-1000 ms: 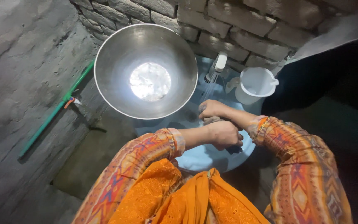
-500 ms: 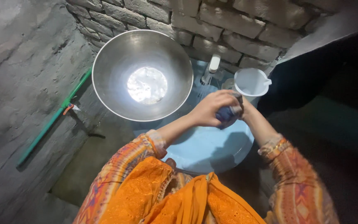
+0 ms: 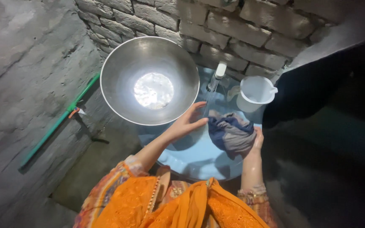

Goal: Washing a piece of clothing by hand in a metal basin placed inside a bathroom sink.

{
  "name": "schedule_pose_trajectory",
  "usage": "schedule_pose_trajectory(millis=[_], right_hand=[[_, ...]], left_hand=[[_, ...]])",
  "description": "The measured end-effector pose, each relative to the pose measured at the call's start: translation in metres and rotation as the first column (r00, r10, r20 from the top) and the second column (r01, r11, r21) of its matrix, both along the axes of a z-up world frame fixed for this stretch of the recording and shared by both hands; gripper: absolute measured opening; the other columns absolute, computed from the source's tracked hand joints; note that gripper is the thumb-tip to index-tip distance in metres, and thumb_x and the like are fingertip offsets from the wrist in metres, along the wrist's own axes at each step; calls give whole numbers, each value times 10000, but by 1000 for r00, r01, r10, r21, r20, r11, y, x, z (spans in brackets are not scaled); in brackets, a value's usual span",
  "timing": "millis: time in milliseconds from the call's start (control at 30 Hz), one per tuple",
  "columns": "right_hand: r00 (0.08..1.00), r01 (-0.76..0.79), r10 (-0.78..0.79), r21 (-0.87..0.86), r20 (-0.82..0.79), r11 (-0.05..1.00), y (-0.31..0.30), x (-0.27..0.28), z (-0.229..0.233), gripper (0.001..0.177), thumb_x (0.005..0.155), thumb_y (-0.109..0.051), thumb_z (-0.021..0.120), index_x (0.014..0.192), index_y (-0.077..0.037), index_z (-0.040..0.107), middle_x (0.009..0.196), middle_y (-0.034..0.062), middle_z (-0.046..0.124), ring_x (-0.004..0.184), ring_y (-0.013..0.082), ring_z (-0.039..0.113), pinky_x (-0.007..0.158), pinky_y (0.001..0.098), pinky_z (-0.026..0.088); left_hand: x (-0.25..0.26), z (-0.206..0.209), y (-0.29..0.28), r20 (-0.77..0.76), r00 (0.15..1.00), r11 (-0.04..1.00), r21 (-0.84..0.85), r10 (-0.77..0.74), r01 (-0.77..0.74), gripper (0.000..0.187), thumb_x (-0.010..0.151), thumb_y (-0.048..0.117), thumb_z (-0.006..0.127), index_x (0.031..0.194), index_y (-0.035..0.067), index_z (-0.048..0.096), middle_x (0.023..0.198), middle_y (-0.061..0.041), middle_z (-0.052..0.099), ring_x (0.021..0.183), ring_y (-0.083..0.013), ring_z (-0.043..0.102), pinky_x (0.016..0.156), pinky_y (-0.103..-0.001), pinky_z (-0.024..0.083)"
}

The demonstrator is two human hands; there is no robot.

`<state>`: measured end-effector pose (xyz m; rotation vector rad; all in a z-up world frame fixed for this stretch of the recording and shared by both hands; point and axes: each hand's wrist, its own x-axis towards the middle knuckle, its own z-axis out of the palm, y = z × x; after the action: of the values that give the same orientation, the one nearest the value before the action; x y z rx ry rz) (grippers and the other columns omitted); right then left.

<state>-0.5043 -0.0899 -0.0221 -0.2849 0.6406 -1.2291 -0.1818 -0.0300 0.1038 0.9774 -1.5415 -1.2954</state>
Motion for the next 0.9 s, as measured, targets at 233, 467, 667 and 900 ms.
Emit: schedule_pose_trajectory(millis=[233, 467, 667, 900], right_hand=[[960, 207, -184, 94, -209, 974, 8, -11, -46, 203, 895, -288, 673, 1004, -116, 675, 1107, 92, 707, 1026, 313, 687, 982, 468, 543], [919, 291, -243, 120, -309, 949, 29, 14, -8, 209, 812, -297, 692, 952, -141, 680, 1059, 57, 727, 986, 279, 701, 913, 435, 561], [835, 436, -346, 132, -428, 890, 36, 24, -16, 210, 784, -260, 729, 952, -154, 663, 1037, 62, 707, 987, 282, 689, 905, 454, 571], [895, 359, -284, 177, -345, 917, 51, 16, -5, 229, 799, -313, 720, 948, -144, 679, 1024, 56, 725, 958, 281, 702, 874, 450, 573]], left_hand=[[75, -66, 60, -59, 961, 953, 158, 269, -258, 519, 993, 361, 633, 1443, 123, 534, 1422, -75, 608, 1264, -160, 582, 1077, -334, 446], [144, -113, 120, -58, 830, 779, 385, 555, -495, 496, 974, 388, 619, 1385, 111, 614, 1351, -62, 657, 1170, -158, 623, 981, -340, 473], [169, -151, 93, -143, 651, 591, 594, 745, -546, 733, 888, 449, 694, 1482, 112, 430, 1437, -123, 534, 1131, -227, 654, 934, -351, 551], [207, -193, 4, -289, 634, 609, 703, 717, -368, 762, 882, 386, 709, 1474, 40, 376, 1447, -200, 517, 1133, -305, 657, 886, -435, 610]])
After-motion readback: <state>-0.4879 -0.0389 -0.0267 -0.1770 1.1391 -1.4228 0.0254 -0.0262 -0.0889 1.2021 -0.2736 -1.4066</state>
